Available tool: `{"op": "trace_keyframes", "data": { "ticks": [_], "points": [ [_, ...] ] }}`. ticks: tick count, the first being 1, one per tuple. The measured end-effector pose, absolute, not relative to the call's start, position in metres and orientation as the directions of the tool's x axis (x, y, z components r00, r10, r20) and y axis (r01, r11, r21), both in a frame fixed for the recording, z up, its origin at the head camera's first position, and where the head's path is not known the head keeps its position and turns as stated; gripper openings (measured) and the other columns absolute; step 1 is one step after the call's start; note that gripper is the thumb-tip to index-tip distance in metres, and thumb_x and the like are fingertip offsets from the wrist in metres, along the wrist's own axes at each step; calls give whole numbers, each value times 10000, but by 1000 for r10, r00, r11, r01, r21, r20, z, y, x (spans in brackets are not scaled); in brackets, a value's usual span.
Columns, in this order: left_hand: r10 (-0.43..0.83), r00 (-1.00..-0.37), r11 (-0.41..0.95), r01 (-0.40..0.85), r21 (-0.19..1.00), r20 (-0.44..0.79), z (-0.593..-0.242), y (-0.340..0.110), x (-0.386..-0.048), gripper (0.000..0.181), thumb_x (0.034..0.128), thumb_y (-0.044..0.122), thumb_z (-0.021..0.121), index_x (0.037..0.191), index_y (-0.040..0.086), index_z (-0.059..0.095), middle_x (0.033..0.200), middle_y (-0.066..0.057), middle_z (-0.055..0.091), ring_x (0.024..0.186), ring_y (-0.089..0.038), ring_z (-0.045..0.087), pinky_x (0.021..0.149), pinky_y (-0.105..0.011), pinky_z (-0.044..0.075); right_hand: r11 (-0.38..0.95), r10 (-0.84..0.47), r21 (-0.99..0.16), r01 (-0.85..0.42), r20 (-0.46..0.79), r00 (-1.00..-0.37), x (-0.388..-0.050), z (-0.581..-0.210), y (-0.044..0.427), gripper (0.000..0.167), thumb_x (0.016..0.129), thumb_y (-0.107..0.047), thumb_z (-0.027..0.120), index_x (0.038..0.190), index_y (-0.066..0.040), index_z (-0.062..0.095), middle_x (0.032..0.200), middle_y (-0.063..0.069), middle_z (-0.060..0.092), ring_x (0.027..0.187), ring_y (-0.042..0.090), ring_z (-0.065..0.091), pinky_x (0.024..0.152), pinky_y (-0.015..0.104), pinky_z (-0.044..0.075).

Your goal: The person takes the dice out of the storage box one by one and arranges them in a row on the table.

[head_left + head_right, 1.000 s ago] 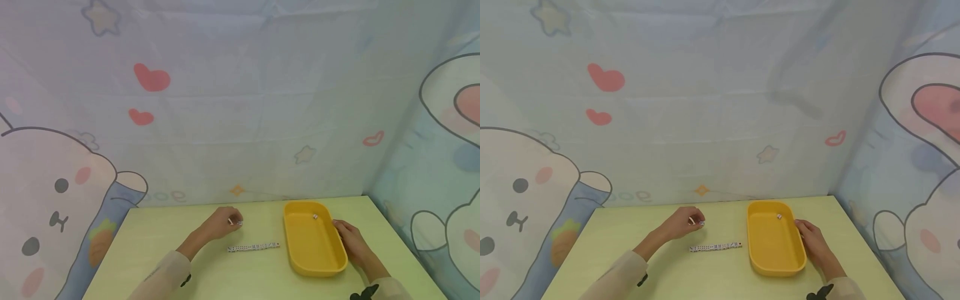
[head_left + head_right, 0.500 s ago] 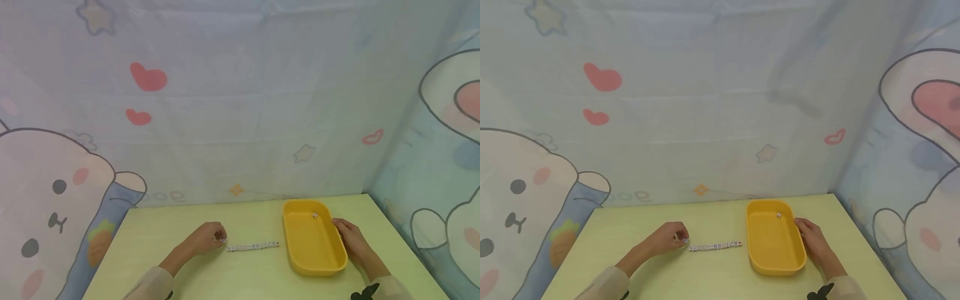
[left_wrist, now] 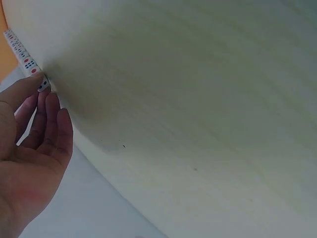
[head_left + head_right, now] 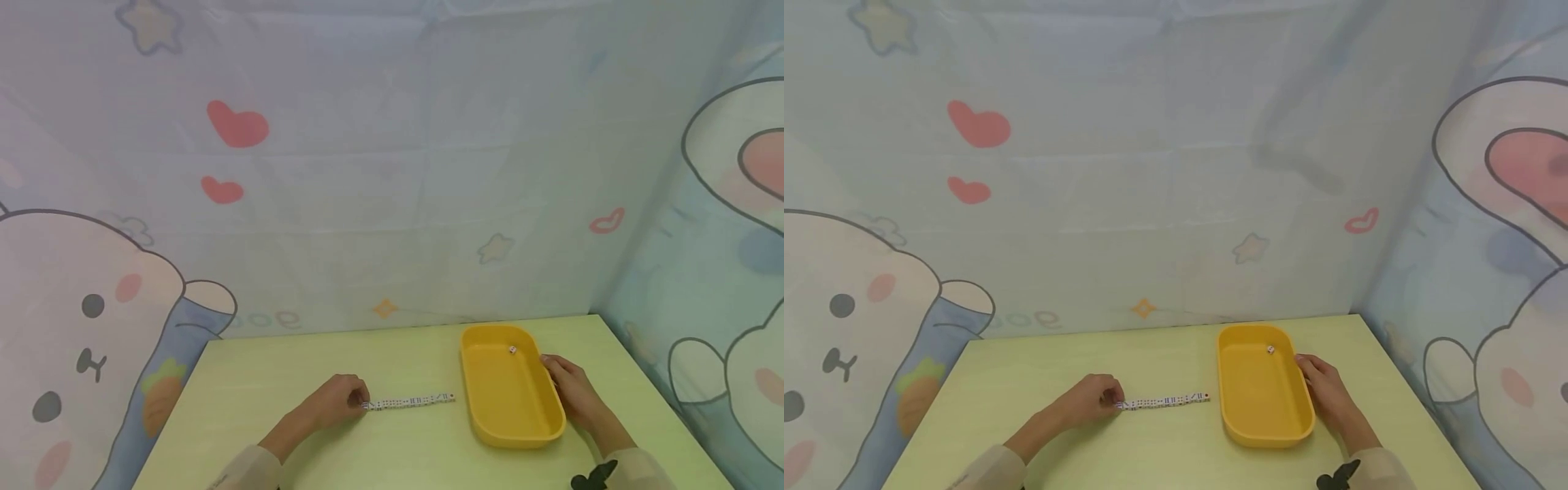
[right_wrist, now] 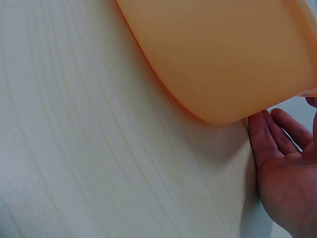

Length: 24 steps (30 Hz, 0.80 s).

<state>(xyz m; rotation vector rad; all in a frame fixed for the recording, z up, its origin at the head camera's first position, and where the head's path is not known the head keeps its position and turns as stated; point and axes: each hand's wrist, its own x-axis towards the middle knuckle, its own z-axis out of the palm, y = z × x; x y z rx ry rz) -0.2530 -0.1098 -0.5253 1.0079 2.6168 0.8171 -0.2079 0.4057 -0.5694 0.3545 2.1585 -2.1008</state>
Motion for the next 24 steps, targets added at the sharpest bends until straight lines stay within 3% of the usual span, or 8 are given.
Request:
{"op": "trace_keyframes", "data": {
  "ticks": [8, 19, 24],
  "points": [
    [657, -754, 639, 551, 537, -10, -524, -110, -251, 141, 918, 150, 842, 1007, 166, 735, 976, 118, 661, 886, -34, 599, 822, -252, 558, -4, 86, -973, 231, -231, -969, -209, -567, 407, 763, 1086, -541, 538, 1567, 34, 399, 1327, 54, 647, 1075, 125, 670, 907, 310, 600],
    [660, -751, 631, 533, 564, -28, -500, -89, -259, 258, 917, 184, 854, 1118, 84, 727, 1062, 9, 688, 1001, -202, 652, 869, -337, 563, -4, 88, -971, 241, -240, -967, -208, -568, 405, 747, 1091, -535, 532, 1562, 30, 405, 1324, 66, 642, 1074, 140, 665, 907, 315, 601],
    [674, -739, 611, 566, 553, 11, -488, -62, -265, 303, 958, 249, 819, 1185, 72, 722, 1127, -16, 690, 1057, -208, 656, 923, -357, 559, -6, 86, -972, 237, -236, -968, -209, -570, 406, 743, 1093, -530, 531, 1559, 36, 407, 1334, 78, 638, 1078, 138, 664, 904, 314, 600]
  ]
}}
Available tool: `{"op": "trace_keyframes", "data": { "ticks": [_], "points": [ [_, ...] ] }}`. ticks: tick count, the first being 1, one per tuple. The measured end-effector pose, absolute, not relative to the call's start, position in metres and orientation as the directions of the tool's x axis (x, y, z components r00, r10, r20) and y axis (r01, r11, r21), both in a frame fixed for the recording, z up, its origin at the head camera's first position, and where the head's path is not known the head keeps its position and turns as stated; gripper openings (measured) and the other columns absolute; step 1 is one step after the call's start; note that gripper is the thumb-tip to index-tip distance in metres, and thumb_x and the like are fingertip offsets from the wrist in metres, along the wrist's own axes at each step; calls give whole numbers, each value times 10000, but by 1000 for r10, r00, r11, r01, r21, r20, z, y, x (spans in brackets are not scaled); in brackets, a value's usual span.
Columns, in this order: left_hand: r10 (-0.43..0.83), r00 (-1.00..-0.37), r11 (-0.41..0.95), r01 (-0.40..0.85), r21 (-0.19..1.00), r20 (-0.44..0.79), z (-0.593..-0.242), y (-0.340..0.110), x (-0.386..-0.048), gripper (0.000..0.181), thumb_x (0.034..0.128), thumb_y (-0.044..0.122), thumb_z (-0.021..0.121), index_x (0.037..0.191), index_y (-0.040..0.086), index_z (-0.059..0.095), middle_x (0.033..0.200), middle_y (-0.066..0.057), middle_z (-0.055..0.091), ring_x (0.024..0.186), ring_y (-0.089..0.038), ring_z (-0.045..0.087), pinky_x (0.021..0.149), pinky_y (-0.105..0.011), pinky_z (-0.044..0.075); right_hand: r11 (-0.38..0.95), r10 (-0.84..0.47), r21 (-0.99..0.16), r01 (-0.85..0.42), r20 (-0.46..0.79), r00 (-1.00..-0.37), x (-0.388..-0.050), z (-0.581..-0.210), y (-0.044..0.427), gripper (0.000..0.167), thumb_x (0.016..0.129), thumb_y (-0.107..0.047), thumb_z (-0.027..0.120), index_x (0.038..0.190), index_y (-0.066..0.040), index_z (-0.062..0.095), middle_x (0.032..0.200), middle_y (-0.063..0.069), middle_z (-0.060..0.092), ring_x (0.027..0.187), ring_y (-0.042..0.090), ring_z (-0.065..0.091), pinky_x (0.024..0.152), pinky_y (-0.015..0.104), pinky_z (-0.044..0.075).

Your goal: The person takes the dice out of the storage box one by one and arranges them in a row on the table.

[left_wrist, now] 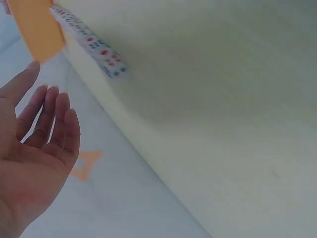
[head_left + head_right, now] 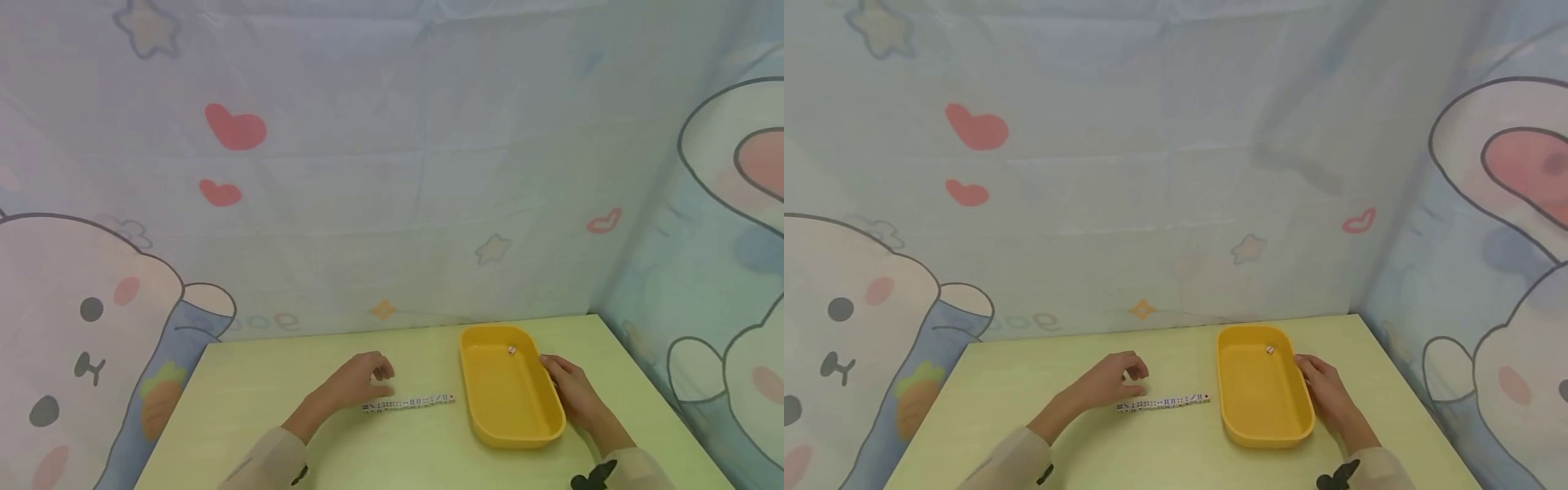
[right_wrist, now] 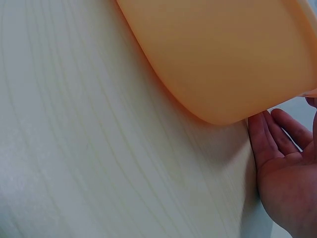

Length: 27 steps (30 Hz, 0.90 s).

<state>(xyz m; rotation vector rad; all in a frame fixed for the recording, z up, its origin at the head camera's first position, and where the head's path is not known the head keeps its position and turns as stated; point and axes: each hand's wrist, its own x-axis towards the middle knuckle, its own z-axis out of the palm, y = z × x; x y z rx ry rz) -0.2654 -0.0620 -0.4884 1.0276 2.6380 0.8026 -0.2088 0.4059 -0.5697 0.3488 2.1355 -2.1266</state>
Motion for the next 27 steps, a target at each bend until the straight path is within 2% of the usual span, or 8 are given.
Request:
{"op": "trace_keyframes", "data": {
  "ticks": [10, 19, 27],
  "points": [
    [736, -671, 545, 665, 510, 89, -480, 9, -275, 363, 987, 319, 785, 1255, 85, 713, 1168, 35, 660, 1107, -147, 641, 989, -303, 538, 6, 94, -972, 235, -233, -968, -209, -569, 406, 713, 1093, -531, 532, 1533, 23, 442, 1305, 85, 657, 1050, 155, 683, 884, 332, 610],
    [748, -648, 520, 707, 479, 144, -475, 64, -286, 356, 994, 303, 778, 1271, 92, 707, 1209, -36, 672, 1126, -156, 644, 1008, -285, 528, 28, 118, -967, 253, -248, -962, -209, -570, 408, 699, 1100, -517, 527, 1540, 18, 438, 1348, 109, 641, 1051, 147, 676, 878, 314, 608],
    [771, -620, 535, 755, 379, 144, -484, 109, -288, 388, 1015, 347, 743, 1305, 91, 700, 1231, -15, 657, 1133, -149, 639, 1003, -238, 515, 55, 120, -965, 258, -250, -961, -209, -570, 407, 700, 1101, -525, 517, 1546, 11, 444, 1353, 96, 643, 1060, 146, 668, 883, 303, 604]
  ]
}}
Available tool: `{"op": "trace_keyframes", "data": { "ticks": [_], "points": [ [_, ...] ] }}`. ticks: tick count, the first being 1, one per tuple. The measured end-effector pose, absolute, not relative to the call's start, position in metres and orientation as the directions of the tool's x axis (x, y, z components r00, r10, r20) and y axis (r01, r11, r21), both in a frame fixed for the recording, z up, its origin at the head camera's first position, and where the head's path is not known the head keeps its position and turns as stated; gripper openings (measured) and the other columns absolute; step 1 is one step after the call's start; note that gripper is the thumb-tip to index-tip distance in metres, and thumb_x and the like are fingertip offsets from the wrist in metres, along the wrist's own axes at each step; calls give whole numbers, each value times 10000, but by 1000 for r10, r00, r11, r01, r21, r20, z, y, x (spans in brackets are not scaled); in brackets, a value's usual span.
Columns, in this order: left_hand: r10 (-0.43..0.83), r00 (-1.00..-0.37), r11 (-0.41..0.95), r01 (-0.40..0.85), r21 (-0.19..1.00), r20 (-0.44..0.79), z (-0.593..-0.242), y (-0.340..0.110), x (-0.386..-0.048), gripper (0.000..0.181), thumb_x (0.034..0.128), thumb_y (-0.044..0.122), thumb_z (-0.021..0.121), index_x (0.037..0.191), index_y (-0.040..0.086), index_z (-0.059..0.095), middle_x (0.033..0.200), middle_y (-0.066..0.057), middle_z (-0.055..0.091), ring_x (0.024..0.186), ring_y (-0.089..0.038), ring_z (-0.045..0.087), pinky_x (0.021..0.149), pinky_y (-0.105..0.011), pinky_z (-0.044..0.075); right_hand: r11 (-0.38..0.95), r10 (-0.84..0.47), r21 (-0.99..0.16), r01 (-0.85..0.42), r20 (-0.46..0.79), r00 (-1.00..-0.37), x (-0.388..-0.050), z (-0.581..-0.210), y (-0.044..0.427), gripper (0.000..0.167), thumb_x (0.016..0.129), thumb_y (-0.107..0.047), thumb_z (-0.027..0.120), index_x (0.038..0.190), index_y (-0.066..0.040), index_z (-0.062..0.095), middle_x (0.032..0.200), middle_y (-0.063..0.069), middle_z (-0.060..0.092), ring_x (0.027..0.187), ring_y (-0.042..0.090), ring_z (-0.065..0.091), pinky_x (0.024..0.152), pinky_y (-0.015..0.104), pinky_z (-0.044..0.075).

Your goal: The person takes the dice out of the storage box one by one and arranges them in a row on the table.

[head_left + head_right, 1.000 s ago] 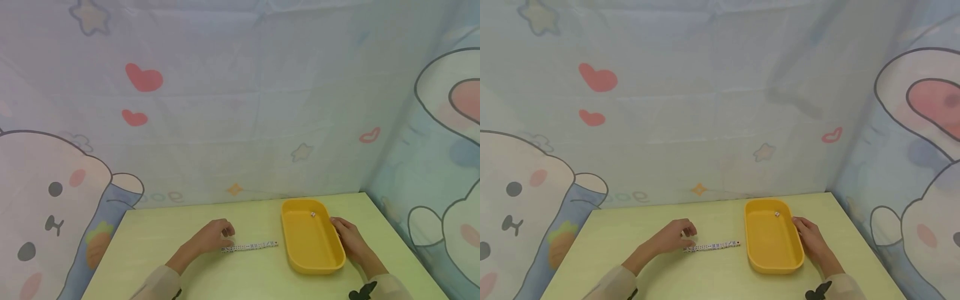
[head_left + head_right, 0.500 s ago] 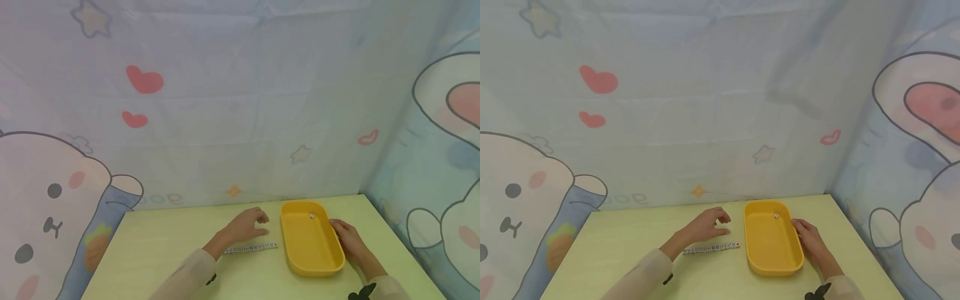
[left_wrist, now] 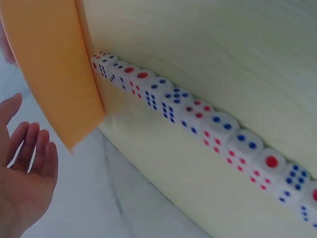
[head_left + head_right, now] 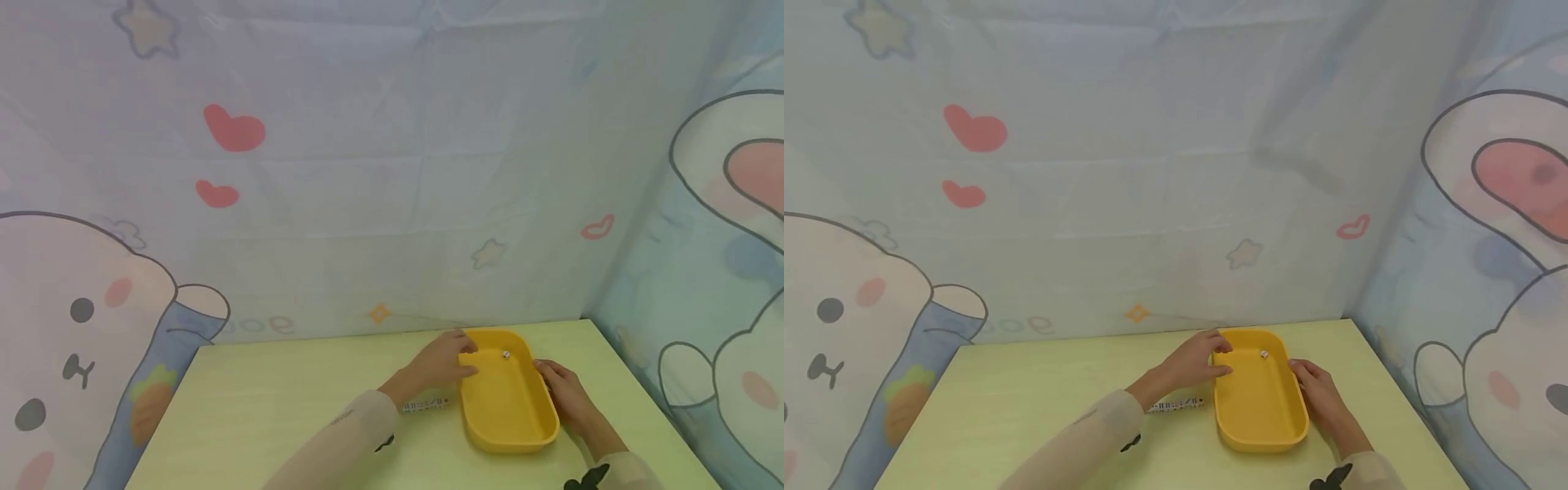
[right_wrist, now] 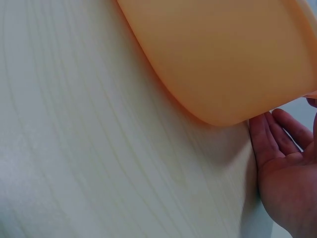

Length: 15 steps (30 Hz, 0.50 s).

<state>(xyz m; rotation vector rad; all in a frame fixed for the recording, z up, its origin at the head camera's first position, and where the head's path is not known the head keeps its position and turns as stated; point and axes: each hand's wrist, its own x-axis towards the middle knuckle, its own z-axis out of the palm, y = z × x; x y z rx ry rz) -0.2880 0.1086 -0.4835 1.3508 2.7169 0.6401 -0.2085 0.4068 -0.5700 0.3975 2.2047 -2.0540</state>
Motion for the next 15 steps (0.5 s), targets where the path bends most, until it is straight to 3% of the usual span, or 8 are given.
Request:
{"op": "trace_keyframes", "data": {
  "ticks": [15],
  "points": [
    [753, -652, 606, 739, 293, 89, -502, 186, -283, 373, 997, 399, 756, 1267, 143, 719, 1154, 60, 655, 996, -23, 596, 902, -119, 480, 21, 126, -969, 246, -242, -962, -209, -566, 405, 696, 1099, -502, 540, 1525, 42, 454, 1358, 108, 630, 1076, 134, 669, 898, 317, 601]
  ]
}}
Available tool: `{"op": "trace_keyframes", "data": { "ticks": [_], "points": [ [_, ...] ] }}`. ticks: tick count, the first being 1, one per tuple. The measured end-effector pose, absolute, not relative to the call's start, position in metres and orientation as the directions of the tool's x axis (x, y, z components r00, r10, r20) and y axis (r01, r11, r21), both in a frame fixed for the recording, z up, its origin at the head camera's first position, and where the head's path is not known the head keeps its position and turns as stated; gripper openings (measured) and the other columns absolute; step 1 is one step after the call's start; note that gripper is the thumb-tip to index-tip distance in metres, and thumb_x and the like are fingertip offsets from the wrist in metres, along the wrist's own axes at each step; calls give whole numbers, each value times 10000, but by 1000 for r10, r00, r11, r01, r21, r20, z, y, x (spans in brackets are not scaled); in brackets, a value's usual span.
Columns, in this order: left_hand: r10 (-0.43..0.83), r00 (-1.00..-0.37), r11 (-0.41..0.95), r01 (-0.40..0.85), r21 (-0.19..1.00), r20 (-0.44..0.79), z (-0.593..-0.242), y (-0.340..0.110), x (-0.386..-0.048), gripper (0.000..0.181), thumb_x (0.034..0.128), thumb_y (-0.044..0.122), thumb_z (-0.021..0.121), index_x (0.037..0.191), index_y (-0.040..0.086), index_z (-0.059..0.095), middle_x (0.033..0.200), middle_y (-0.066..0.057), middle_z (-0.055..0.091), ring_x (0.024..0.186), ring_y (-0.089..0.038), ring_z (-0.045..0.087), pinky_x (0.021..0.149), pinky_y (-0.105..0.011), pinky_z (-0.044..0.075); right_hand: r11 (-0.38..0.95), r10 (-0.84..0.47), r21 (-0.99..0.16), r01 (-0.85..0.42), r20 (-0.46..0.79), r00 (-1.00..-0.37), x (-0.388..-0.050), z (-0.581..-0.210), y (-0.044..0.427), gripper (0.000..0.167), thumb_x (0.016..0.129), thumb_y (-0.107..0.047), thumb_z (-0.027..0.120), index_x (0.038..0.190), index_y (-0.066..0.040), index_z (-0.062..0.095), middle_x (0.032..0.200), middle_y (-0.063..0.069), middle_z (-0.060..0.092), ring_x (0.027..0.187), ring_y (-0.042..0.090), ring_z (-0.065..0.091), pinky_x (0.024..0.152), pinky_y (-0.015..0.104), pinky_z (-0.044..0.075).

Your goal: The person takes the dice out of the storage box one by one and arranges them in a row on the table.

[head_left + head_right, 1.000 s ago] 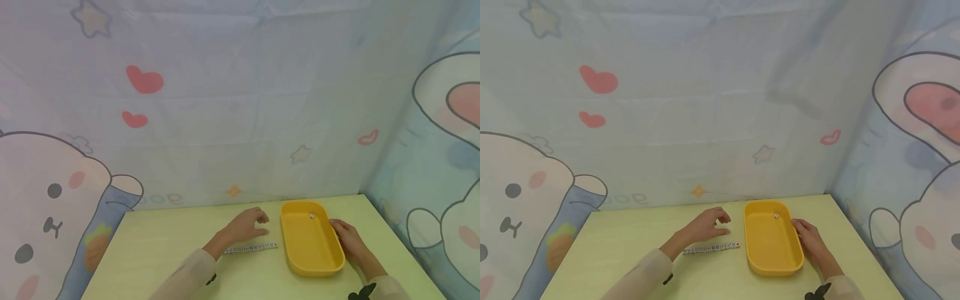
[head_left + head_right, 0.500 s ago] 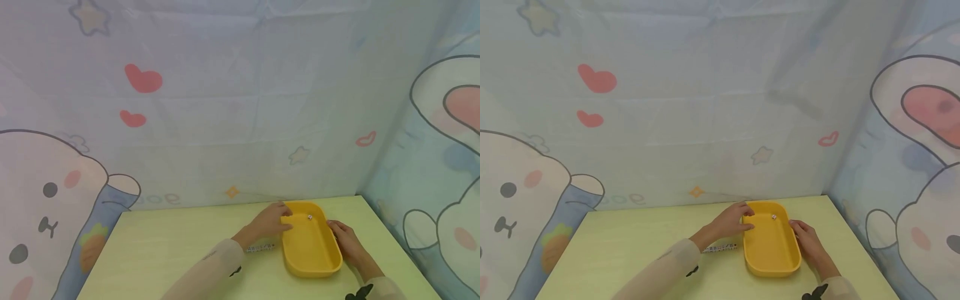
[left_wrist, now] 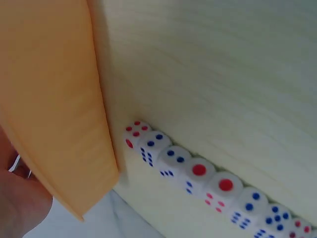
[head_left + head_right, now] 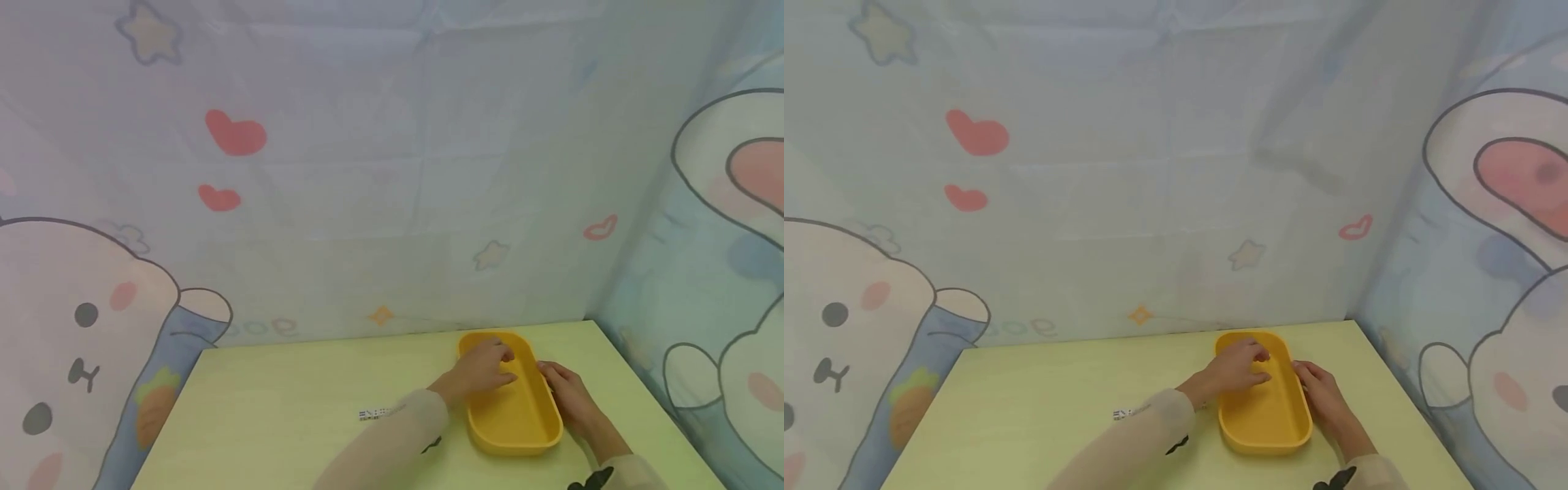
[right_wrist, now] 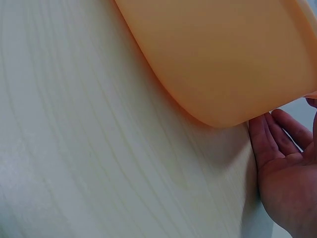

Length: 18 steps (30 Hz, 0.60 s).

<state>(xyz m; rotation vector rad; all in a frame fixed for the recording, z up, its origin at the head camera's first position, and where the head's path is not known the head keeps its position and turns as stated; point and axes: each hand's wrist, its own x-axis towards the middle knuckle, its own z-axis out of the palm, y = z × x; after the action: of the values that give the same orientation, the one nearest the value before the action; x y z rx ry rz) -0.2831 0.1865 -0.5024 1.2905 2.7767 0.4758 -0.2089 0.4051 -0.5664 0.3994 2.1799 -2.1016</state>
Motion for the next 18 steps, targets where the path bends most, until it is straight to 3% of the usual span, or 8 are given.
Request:
{"op": "trace_keyframes", "data": {
  "ticks": [4, 11, 18],
  "points": [
    [718, -693, 656, 702, 278, 58, -505, 199, -283, 399, 988, 393, 770, 1303, 157, 701, 1177, 78, 642, 1002, -22, 596, 908, -132, 489, 31, 127, -968, 250, -244, -961, -207, -568, 404, 695, 1096, -513, 537, 1530, 24, 458, 1427, 140, 598, 1120, 144, 660, 920, 318, 597],
    [646, -763, 722, 619, 308, 17, -509, 211, -286, 571, 974, 420, 782, 1450, 156, 610, 1456, 48, 558, 1287, -71, 564, 1056, -187, 464, 53, 141, -968, 245, -236, -961, -207, -569, 405, 725, 1085, -544, 540, 1525, 29, 465, 1439, 158, 597, 1112, 143, 665, 908, 316, 599],
    [640, -768, 727, 596, 340, -23, -518, 212, -288, 659, 961, 430, 794, 1514, 155, 564, 1535, 29, 529, 1407, -100, 501, 1147, -222, 405, 33, 131, -971, 238, -232, -964, -207, -569, 405, 727, 1082, -541, 549, 1522, 32, 467, 1430, 149, 595, 1121, 143, 659, 916, 314, 593]
  ]
}}
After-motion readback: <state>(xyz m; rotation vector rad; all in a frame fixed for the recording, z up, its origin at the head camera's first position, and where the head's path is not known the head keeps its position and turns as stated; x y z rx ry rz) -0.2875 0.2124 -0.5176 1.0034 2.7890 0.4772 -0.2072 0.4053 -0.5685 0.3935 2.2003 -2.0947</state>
